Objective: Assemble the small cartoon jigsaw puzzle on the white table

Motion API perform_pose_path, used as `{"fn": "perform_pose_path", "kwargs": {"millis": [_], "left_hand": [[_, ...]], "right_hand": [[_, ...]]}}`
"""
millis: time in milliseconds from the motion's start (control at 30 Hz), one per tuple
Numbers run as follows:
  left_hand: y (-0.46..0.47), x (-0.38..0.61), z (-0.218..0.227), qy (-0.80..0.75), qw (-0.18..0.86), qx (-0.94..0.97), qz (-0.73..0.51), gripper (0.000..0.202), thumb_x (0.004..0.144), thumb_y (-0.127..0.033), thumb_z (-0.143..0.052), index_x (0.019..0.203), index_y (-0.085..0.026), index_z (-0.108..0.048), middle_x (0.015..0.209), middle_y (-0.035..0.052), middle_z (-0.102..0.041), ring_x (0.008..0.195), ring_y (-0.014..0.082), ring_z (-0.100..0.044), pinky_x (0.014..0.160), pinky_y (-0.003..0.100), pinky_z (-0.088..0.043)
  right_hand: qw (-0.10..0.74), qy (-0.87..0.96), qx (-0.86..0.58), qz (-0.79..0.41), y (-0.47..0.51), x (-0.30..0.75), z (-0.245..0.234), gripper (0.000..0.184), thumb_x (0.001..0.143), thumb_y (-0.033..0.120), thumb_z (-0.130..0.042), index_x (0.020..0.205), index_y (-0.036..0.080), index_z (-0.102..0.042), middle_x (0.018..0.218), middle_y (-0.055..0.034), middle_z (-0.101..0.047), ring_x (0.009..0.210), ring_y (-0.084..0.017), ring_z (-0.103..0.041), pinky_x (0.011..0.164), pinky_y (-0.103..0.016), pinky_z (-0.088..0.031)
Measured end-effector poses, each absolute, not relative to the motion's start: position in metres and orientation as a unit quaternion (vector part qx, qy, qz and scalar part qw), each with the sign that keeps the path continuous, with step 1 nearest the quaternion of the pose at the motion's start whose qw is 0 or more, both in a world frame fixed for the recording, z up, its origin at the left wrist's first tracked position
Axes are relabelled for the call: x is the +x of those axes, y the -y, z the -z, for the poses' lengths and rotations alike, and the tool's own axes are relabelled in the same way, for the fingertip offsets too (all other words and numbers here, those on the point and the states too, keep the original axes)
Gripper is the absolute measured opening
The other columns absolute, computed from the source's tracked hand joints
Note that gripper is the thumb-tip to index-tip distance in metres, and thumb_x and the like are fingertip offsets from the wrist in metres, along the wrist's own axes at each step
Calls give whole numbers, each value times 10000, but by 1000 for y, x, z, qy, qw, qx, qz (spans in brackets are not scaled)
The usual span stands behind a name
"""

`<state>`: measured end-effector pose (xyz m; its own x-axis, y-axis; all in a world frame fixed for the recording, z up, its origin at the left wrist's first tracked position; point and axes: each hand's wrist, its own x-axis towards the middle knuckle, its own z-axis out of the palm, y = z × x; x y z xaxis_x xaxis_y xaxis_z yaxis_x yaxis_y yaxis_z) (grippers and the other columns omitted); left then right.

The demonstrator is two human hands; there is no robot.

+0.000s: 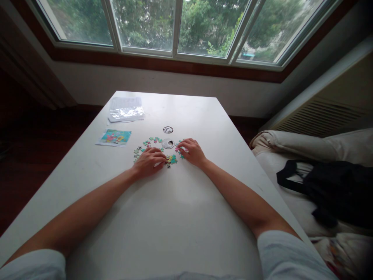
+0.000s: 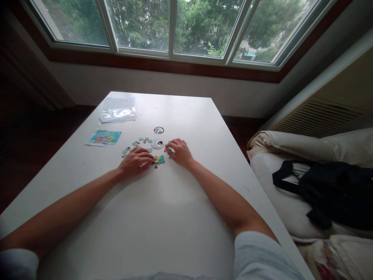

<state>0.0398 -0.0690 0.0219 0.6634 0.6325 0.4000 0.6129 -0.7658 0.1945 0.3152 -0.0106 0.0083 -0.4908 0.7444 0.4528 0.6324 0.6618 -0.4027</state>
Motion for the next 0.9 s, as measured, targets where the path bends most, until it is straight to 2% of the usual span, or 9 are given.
{"fn": "perform_pose_path", "kwargs": {"millis": [133, 267, 367, 500, 633, 767, 900], "left_hand": [[68, 39, -20, -346, 30, 911, -221, 241, 996, -266, -533, 1054, -276, -767, 1153, 8, -769, 1141, 237, -604, 1009, 435, -416], [67, 39, -19, -346, 39, 913, -215, 250, 998, -269, -526, 1058, -274, -768, 1153, 9, -769, 1143, 239, -604, 1023, 439, -422], [68, 40, -21, -335, 52, 917, -212, 254, 993, -261, -527, 1074, -280, -767, 1154, 7, -768, 1158, 236, -599, 1035, 429, -430], [69, 41, -21, -337, 60, 917, -206, 254, 992, -275, -526, 1101, -288, -755, 1172, 9, -759, 1156, 234, -599, 1041, 428, -434], [67, 36, -17, -483, 18, 844, -231, 252, 990, -333, -528, 1101, -266, -744, 1229, 38, -725, 1216, 271, -564, 1072, 481, -410], [62, 26, -10, -608, -7, 765, -214, 398, 948, -414, -570, 1301, -253, -658, 1420, 93, -599, 1350, 314, -464, 1131, 511, -371], [58, 23, -4, -659, 7, 735, -159, 601, 967, -543, -501, 1486, -241, -501, 1568, 129, -449, 1456, 336, -360, 1204, 535, -279]], "right_hand": [[315, 820, -473, -67, 1, 324, -3, 211, 982, 324, -569, 1077, 228, -730, 1192, -89, -703, 1172, -272, -571, 1063, -449, -430], [272, 805, -526, -46, -6, 328, 7, 388, 968, 400, -593, 1288, 197, -675, 1400, -140, -604, 1312, -313, -518, 1127, -486, -412], [220, 831, -508, -54, -7, 327, 11, 495, 994, 475, -545, 1393, 192, -619, 1479, -153, -549, 1377, -319, -492, 1166, -492, -392], [183, 874, -445, -67, -3, 323, 9, 529, 1005, 528, -515, 1436, 232, -592, 1544, -127, -500, 1446, -314, -441, 1201, -490, -363], [171, 889, -417, -84, -1, 324, 7, 528, 998, 506, -541, 1459, 250, -568, 1576, -114, -469, 1486, -309, -394, 1219, -516, -336], [176, 897, -391, -105, -2, 326, 6, 512, 992, 511, -551, 1444, 273, -578, 1573, -94, -479, 1488, -300, -395, 1226, -529, -323], [199, 888, -400, -109, -4, 327, 7, 492, 1006, 522, -519, 1419, 267, -596, 1544, -91, -516, 1478, -288, -411, 1224, -514, -332]]}}
